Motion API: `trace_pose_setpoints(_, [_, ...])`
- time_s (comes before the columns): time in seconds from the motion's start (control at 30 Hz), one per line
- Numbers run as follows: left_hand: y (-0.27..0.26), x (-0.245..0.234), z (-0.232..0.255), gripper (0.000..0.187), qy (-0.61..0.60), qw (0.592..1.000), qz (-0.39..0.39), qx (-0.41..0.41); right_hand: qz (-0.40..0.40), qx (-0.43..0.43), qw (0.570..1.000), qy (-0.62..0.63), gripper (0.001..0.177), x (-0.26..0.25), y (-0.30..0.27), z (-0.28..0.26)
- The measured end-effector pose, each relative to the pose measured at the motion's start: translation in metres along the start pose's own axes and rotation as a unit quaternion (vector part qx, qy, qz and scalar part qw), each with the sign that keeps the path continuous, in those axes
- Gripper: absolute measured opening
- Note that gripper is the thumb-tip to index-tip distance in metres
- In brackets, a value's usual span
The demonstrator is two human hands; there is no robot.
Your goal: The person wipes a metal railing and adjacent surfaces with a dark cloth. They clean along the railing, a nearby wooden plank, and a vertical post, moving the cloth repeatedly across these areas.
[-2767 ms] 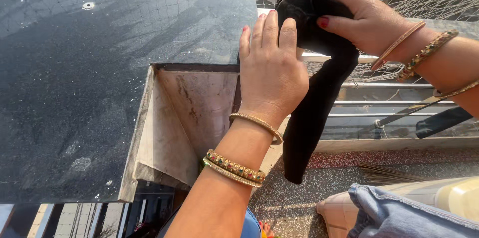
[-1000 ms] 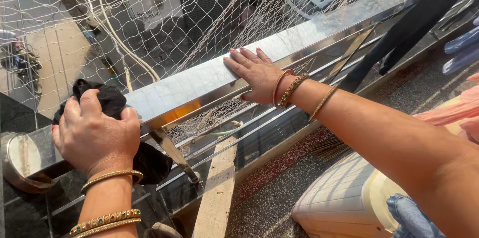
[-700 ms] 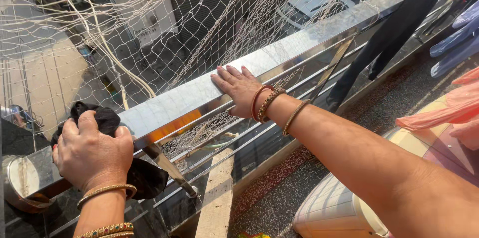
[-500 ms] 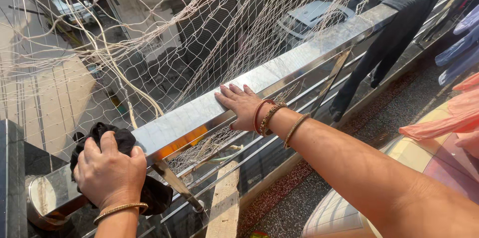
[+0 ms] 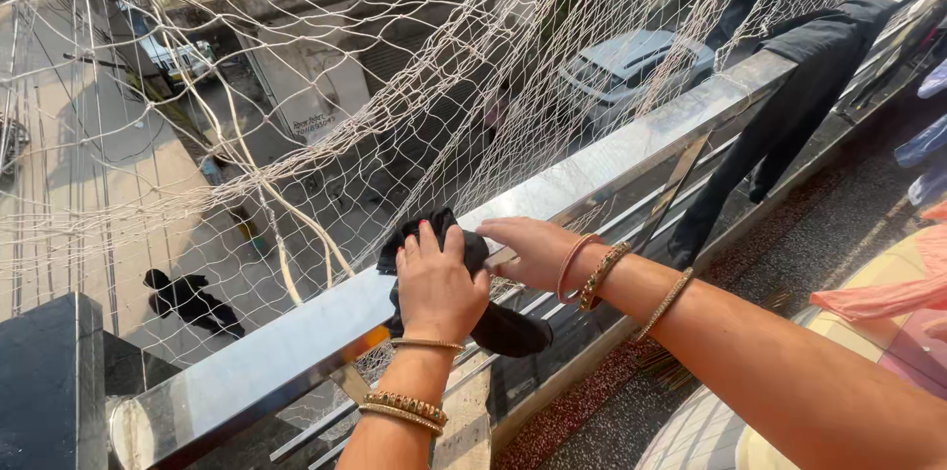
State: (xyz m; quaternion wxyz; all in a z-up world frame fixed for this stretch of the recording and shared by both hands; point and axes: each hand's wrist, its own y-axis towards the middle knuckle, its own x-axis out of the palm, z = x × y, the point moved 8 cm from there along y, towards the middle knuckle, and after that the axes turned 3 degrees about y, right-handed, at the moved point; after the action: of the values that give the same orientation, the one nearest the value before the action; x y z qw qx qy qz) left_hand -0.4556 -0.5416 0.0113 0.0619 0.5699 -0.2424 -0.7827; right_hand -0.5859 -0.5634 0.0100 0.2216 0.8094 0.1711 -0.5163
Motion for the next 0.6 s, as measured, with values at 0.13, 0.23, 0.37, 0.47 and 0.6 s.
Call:
trace_pose_setpoints(0.13, [0.030,0.023,0.022,0.070,-0.017,0.997,-0.065,0.041,0.022,0.034,0.999,0.011,0.059,-0.034,-0.019,0.032])
trace_pose_setpoints(0.23, [0.048,0.040,0.050,0.065,-0.024,0.992,-0.080,0.091,0.046,0.076,0.996,0.013,0.054,-0.056,-0.037,0.058])
trace_pose_setpoints(0.37, [0.073,0.059,0.083,0.065,-0.038,0.988,-0.089,0.124,0.085,0.127,0.988,0.017,0.047,-0.081,-0.059,0.085])
trace_pose_setpoints(0.47, [0.087,0.073,0.101,0.066,-0.046,0.981,-0.112,0.149,0.101,0.121,0.987,0.023,0.046,-0.095,-0.069,0.095])
trace_pose_setpoints(0.6, [0.111,0.092,0.127,0.071,-0.048,0.975,-0.131,0.172,0.108,0.169,0.979,0.031,0.044,-0.108,-0.091,0.120])
